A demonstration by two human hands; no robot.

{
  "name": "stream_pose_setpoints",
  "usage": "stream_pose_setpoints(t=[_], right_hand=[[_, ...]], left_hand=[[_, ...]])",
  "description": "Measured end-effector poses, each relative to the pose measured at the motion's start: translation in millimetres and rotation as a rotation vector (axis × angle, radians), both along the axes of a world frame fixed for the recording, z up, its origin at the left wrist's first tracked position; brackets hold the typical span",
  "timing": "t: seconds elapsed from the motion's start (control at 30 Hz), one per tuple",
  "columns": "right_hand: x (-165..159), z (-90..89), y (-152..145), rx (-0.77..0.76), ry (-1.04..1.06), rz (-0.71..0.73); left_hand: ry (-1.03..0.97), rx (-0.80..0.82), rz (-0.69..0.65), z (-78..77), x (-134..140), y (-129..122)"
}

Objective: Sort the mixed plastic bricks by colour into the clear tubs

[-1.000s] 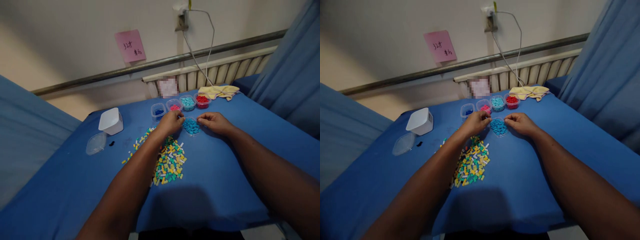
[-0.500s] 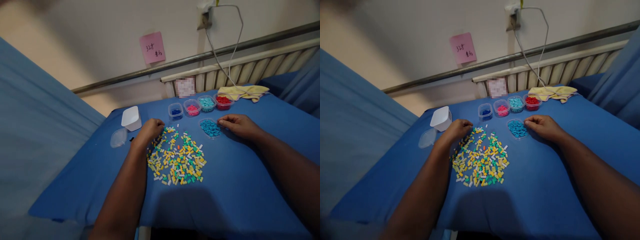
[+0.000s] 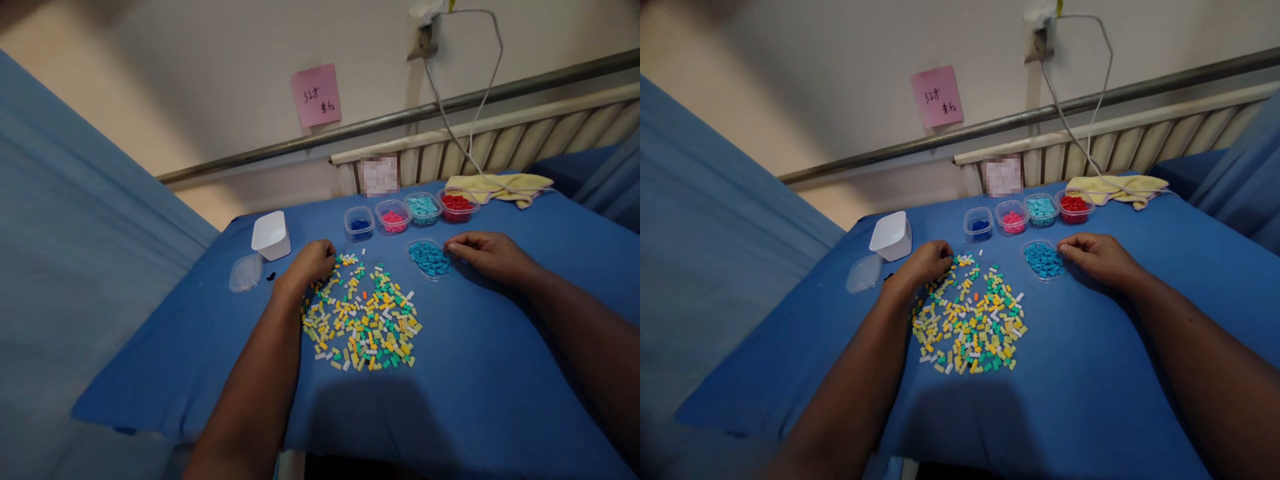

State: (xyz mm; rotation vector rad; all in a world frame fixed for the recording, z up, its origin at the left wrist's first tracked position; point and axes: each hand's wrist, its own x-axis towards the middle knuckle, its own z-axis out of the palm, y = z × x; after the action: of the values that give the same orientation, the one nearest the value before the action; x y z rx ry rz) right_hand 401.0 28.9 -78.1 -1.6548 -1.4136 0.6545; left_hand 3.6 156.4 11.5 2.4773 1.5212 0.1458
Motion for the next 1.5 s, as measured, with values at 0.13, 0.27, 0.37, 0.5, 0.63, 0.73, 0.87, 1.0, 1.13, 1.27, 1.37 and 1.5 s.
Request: stream_pose_setpoints(t=[0.13, 0.27, 0.37, 0.5, 0.63, 0.73, 0.87, 1.0, 1.13, 1.27, 1.37, 1.5], right_hand=[[-1.1, 0.4, 0.0, 0.019, 0.011, -0.001], [-2.1, 0.6, -0.5, 0.020, 0.038, 0.011], [-1.4, -0.5, -0.6, 0.014, 0.032, 0.019], [-0.7, -1.0, -0.1, 0.014, 0.015, 0.011], [-1.4, 0.2, 0.8, 0.020, 0.022, 0.000], [-1.9, 0.9, 1.1, 0.001, 0.029, 0.002], [-2.3, 0.5, 0.7, 0.016, 0.033, 0.014], [-2.9, 0.4, 0.3, 0.007, 0.063, 0.020], [-3.0, 0.7, 0.4, 0.018, 0.063, 0.026], [-1.7, -0.4, 1.1, 0.008, 0.062, 0.042], [-0.9, -1.0, 1.4, 0.006, 0.047, 0.036], [-0.6, -1.0, 1.6, 0.006, 0.034, 0.019]], left_hand=[[-0.039, 0.068, -0.037, -1.3, 13.4, -3.8], [-0.033, 0.081, -0.111, -2.0, 17.5, -6.1], [-0.064, 0.032, -0.133, 0.1, 9.2, -6.0], [-0.198, 0.010, -0.029, 0.1, 1.6, -3.8], [-0.226, 0.001, -0.093, -9.0, 10.1, -0.9], [-0.182, 0.013, -0.196, -15.3, 19.8, 1.4], [-0.116, 0.007, -0.191, -15.7, 26.6, 1.8], [-0.145, -0.009, -0.164, -13.3, 26.7, 0.5], [-0.288, -0.105, -0.102, -15.5, 24.4, 3.2], [-0.349, -0.107, -0.048, -19.0, 19.9, 9.6], [-0.359, -0.097, -0.036, -20.2, 16.9, 12.0], [-0.308, -0.136, -0.102, -19.1, 18.1, 8.9]])
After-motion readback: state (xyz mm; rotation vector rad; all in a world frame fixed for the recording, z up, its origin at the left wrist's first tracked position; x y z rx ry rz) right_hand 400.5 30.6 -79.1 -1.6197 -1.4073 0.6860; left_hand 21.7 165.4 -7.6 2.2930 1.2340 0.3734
